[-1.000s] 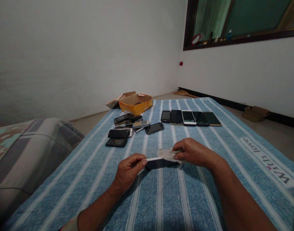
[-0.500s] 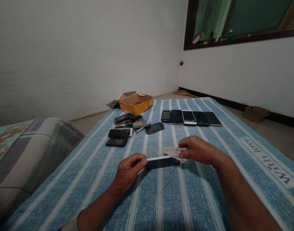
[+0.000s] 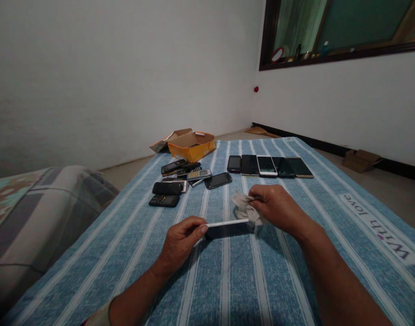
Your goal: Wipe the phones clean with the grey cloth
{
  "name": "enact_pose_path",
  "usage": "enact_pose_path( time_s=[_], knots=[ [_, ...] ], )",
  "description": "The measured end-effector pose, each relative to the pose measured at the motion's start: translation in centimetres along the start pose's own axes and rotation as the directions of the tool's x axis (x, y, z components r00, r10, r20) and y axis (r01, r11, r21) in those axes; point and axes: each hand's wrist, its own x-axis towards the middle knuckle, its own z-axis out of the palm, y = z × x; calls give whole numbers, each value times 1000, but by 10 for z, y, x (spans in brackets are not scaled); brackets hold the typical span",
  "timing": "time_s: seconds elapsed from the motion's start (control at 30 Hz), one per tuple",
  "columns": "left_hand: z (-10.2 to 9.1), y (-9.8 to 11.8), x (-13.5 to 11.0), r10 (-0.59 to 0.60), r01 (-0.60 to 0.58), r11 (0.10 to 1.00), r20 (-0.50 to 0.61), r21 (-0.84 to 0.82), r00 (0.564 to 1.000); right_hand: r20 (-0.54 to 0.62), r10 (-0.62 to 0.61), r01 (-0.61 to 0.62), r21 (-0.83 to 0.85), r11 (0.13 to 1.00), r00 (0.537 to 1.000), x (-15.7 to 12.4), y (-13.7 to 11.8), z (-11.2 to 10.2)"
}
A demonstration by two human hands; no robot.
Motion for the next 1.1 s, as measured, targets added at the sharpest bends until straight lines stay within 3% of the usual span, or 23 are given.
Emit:
enact_pose_path(
  time_s=[0.2,0.4,0.53,0.73,0.9,1.0,1.1],
  knots=[
    [0,0,0,-3,3,1000,0,6,1000,-128,-182,190,51,981,975,-1,-23,15],
    [1,1,0,-7,8,998,9,-56,1000,5,-328,328,4,945,945,0,-43,57],
    [2,-3,-1,-23,24,997,16,-78,1000,40,-377,378,-12,926,925,-2,-54,72],
    [5,-7,-2,-32,27,992,-45,-123,998,60,-363,362,34,932,930,-2,-57,74],
    [2,-6,-3,86,-88,996,-102,-15,991,81,-329,328,30,944,941,0,-55,79],
    [-2,-6,-2,207,-202,976,-64,79,976,113,-313,311,33,950,943,0,-55,79],
    [-3,-5,-2,247,-248,963,25,107,969,134,-293,293,21,956,947,0,-55,77]
  ],
)
